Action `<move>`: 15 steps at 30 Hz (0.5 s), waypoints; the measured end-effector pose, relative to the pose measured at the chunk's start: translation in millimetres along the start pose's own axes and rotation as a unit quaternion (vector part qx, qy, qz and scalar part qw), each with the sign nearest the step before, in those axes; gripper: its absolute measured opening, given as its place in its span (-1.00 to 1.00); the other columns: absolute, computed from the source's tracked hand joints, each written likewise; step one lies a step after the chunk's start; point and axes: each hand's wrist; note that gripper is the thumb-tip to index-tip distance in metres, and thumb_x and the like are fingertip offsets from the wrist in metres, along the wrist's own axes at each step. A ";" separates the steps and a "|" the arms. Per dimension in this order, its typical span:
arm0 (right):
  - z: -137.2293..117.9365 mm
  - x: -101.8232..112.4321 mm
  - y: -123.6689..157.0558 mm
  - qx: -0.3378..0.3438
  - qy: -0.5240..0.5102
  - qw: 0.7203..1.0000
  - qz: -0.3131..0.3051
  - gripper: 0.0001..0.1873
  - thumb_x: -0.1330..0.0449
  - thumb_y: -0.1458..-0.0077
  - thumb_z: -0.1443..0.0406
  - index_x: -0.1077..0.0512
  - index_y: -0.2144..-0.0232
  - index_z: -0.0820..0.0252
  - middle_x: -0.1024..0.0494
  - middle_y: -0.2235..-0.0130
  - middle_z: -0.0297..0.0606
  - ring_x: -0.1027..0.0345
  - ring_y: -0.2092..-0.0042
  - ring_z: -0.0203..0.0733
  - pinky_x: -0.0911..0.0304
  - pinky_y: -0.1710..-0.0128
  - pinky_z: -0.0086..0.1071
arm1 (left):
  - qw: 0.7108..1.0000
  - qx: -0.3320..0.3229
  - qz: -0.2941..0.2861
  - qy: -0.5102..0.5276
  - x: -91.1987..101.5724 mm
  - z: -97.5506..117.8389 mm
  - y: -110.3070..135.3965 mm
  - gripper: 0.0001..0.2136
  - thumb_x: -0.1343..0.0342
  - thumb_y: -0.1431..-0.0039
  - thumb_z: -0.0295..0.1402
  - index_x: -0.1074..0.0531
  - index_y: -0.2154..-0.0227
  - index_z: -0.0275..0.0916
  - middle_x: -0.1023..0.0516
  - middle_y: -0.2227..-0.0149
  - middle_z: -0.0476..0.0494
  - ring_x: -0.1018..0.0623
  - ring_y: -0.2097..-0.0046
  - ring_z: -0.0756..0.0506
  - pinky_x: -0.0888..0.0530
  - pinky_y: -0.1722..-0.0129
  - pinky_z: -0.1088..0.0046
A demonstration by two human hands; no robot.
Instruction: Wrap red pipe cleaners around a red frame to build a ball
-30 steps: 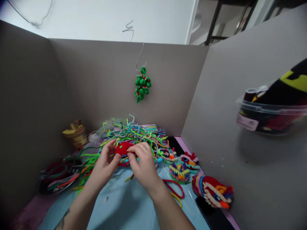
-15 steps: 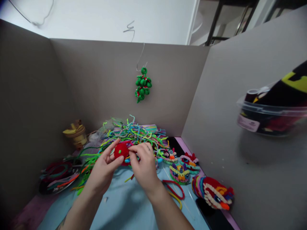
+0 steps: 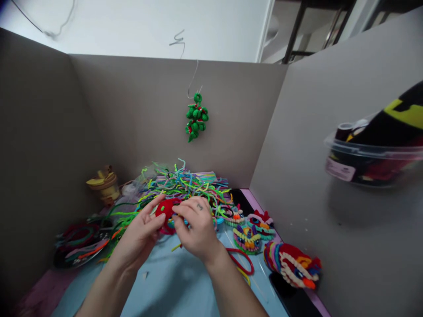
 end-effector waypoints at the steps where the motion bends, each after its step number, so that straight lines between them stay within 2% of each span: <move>1: -1.4 -0.3 -1.4 -0.023 -0.034 0.999 0.005 -0.85 -0.15 -0.06 0.38 -0.49 0.33 0.08 -0.54 0.35 -0.27 -0.36 0.23 -0.16 -0.24 0.15 -0.20 | 1.000 -0.021 -0.001 -0.022 0.1 -0.2 0.1 -0.26 -0.35 0.13 -0.40 -0.17 -0.15 -0.25 -0.61 0.28 -0.12 -0.57 0.33 0.00 -0.44 0.32 0.58; 4: -4.8 -0.7 -4.7 -0.125 -0.104 0.987 0.013 -0.92 -0.17 -0.05 0.36 -0.46 0.44 0.13 -0.51 0.39 -0.28 -0.37 0.27 -0.20 -0.28 0.23 -0.30 | 0.992 -0.085 -0.004 -0.096 1.2 -1.0 0.0 -0.27 -0.33 0.10 -0.39 -0.14 -0.15 -0.21 -0.59 0.16 -0.19 -0.58 0.19 -0.07 -0.45 0.18 0.48; 7: -5.1 0.1 -6.0 -0.205 -0.124 0.971 -0.011 -0.96 -0.19 -0.01 0.37 -0.45 0.45 0.16 -0.50 0.39 -0.31 -0.38 0.31 -0.23 -0.28 0.28 -0.37 | 0.981 -0.124 -0.009 -0.152 3.5 -1.7 -0.7 -0.31 -0.31 0.08 -0.37 -0.15 -0.13 -0.21 -0.55 0.08 -0.23 -0.57 0.11 -0.12 -0.44 0.09 0.39; 11: -4.1 2.2 -7.4 -0.196 -0.107 0.974 -0.040 -0.93 -0.19 -0.01 0.39 -0.49 0.43 0.16 -0.52 0.36 -0.29 -0.38 0.25 -0.21 -0.26 0.20 -0.35 | 0.976 -0.132 -0.005 -0.175 5.1 0.5 0.2 -0.36 -0.31 0.09 -0.36 -0.18 -0.07 -0.22 -0.55 0.07 -0.25 -0.57 0.12 -0.13 -0.45 0.11 0.38; 15: -5.2 4.2 -8.9 -0.165 -0.094 0.980 -0.057 -0.90 -0.17 -0.04 0.40 -0.47 0.47 0.15 -0.50 0.39 -0.30 -0.36 0.26 -0.21 -0.24 0.21 -0.34 | 0.980 -0.112 -0.010 -0.166 4.0 5.7 3.6 -0.36 -0.32 0.10 -0.35 -0.16 -0.05 -0.22 -0.60 0.22 -0.20 -0.59 0.23 -0.10 -0.47 0.23 0.44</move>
Point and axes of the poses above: each hand's wrist, its own y-axis away from the middle knuckle, its own x-axis out of the back of the hand, z = x × y
